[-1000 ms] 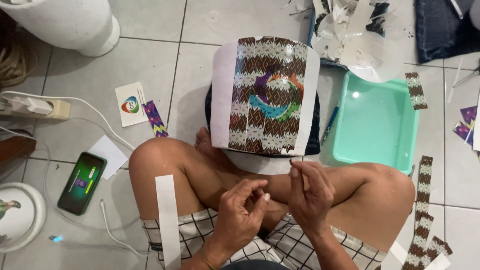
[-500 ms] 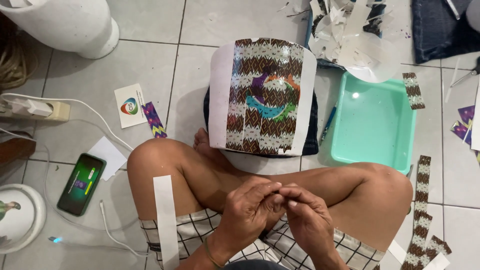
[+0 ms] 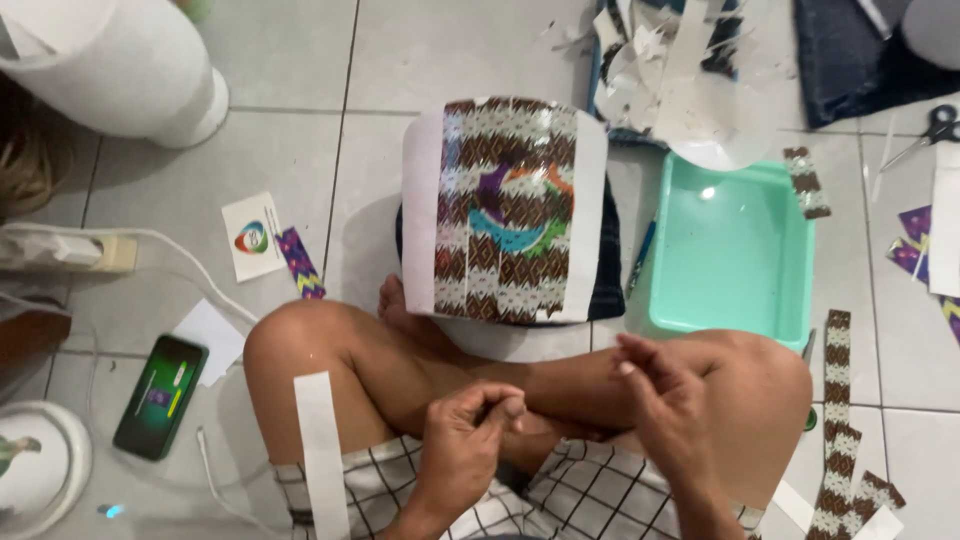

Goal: The person sits on the floor and decorates a white ceramic vase by applying patterned paper strips. They use a craft knife to trim the edges of the strips and smooth them onto the curved surface. Excess paper is discarded into a nearby tray.

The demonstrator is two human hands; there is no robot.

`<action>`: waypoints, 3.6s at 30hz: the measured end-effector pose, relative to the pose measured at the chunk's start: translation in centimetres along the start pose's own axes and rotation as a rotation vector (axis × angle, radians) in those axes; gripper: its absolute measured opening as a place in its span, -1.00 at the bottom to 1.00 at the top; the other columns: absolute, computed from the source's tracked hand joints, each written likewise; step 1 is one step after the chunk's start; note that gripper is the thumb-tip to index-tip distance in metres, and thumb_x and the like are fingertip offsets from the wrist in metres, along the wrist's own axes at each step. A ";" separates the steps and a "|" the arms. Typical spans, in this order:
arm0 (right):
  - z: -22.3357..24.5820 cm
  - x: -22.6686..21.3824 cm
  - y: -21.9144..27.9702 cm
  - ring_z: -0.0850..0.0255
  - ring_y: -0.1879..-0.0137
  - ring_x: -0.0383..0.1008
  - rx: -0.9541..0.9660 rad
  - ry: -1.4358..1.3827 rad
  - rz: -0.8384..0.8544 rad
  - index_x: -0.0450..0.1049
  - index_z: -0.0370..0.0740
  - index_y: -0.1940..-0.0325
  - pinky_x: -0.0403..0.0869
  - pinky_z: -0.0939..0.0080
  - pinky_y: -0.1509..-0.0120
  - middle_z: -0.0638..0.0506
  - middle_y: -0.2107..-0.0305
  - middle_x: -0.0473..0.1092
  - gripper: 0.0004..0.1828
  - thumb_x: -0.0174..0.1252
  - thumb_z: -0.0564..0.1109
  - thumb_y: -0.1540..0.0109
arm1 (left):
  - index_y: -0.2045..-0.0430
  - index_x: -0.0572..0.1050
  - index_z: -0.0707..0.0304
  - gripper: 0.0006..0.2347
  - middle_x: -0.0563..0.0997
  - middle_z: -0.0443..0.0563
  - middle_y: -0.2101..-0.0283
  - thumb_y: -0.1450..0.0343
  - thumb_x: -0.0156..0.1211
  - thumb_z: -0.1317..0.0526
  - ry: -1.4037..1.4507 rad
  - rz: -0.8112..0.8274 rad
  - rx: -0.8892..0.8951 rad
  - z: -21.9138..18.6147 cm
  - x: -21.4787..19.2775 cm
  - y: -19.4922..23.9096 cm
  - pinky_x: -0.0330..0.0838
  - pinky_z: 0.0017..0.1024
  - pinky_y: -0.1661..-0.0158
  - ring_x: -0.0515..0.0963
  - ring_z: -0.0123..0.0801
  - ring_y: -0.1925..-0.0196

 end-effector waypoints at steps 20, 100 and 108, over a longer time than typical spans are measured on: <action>0.5 -4.8 -8.9 0.47 0.35 0.52 -0.313 0.368 -0.113 0.60 -0.03 0.23 0.44 0.51 0.17 0.26 0.33 0.58 -0.82 0.16 -0.16 -0.13 | 0.96 0.22 0.12 -0.63 0.38 -0.10 0.64 -0.28 0.24 0.20 -0.633 0.123 0.196 -18.5 17.7 -29.2 0.30 -0.35 0.34 0.41 -0.43 0.46; 4.4 -0.6 -2.8 0.38 0.58 0.21 -0.124 -0.530 0.072 0.53 -0.30 0.28 0.22 0.51 0.60 -0.04 0.54 0.45 -0.79 0.07 -0.13 -0.31 | 0.34 0.58 0.35 -0.56 0.67 0.09 0.31 -0.45 -0.04 -0.12 -0.658 -0.230 0.776 -8.5 3.8 1.0 0.57 -0.35 0.31 0.67 -0.22 0.33; 3.1 -0.4 0.4 0.31 0.38 0.41 -0.420 0.186 -0.244 0.42 -0.25 -0.15 0.44 0.35 0.13 0.03 0.38 0.44 -0.68 0.02 -0.24 -0.31 | 0.46 0.64 0.31 -0.81 0.66 -0.10 0.60 -0.30 0.33 0.13 0.169 0.134 -0.267 -1.1 6.6 0.7 0.52 -0.60 0.46 0.57 -0.59 0.55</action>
Point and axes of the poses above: each hand's wrist, its own y-axis away from the middle knuckle, its own x-axis out of the palm, z = x × y, the point moved 5 cm from there along -y, towards the middle knuckle
